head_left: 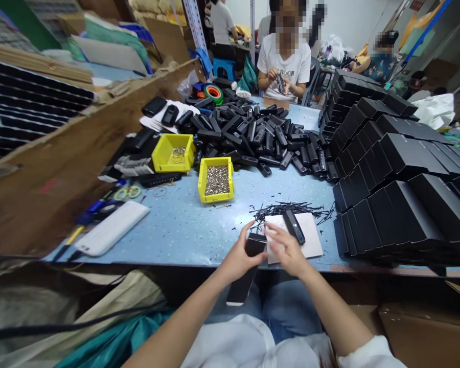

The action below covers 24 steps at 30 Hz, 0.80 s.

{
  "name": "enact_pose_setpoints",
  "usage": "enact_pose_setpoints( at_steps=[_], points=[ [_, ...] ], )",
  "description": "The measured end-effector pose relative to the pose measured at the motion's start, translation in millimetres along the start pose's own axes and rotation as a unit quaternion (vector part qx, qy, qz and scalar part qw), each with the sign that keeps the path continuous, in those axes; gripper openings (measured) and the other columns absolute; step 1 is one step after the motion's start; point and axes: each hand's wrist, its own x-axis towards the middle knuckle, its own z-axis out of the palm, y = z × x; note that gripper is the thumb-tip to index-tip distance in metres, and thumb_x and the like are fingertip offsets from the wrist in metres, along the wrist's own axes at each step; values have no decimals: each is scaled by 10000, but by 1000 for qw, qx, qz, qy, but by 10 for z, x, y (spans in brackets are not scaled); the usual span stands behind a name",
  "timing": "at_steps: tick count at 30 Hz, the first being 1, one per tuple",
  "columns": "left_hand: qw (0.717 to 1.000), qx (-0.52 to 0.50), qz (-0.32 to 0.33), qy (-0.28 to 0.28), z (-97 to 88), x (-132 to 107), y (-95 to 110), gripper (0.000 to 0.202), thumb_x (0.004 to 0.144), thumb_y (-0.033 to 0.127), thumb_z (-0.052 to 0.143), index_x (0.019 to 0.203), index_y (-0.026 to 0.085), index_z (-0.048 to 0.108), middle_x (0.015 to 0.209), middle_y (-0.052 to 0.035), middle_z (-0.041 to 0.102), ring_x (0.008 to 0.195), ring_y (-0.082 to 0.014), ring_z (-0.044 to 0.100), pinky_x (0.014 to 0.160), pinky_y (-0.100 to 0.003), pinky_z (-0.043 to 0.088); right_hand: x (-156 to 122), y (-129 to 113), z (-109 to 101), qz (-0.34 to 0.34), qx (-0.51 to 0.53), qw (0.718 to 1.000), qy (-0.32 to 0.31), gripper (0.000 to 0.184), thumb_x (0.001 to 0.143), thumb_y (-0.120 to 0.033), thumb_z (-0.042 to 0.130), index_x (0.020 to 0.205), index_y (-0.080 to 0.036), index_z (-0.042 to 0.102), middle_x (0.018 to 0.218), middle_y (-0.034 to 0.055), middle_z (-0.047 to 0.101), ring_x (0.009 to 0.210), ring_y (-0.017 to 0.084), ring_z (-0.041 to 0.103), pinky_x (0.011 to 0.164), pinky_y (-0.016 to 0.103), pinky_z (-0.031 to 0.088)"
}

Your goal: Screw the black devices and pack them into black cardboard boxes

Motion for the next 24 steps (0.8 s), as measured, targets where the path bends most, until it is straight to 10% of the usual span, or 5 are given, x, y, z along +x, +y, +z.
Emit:
enact_pose_setpoints(
  at_steps=[4,9,15,20,24],
  points=[
    [940,-324,-74,84,-335,117,-95,749,805,273,671,1439,287,273,1072,-68,637,904,-225,650,816,-396,530,-96,464,-243,139,-118,974,134,687,821,-497,446,1400,-128,456,1268,84,403,1224,-19,368,1188,157,375],
    [813,-510,-110,257,-470,343,-131,143,925,231,523,1026,145,577,989,-71,644,800,-175,642,706,-365,578,-194,215,-353,-40,-105,985,132,451,818,-445,483,1161,-189,624,1169,17,467,1100,-130,412,1000,-33,412],
    [852,-474,-138,174,-61,191,-87,247,881,288,610,1083,152,568,1085,-110,625,855,-207,648,765,-403,567,-1,-561,-425,-281,-235,915,171,412,820,-353,499,1224,-311,569,1323,-27,347,1348,-50,276,1203,96,359],
    [979,-149,-63,122,-221,-37,-70,850,634,612,747,1289,148,468,1349,-213,463,1186,-374,517,933,-532,467,194,-638,-427,-230,-180,955,56,512,867,-437,399,1331,-228,455,1324,10,341,1321,-99,295,1172,28,381],
    [948,230,134,176,-468,-81,-83,860,535,472,820,1269,188,472,1337,-147,502,1241,-343,479,1029,-486,393,508,-502,-166,-199,-100,974,-47,670,882,-519,317,1455,-172,298,1286,48,378,1233,-125,360,1118,-8,393]
  ],
)
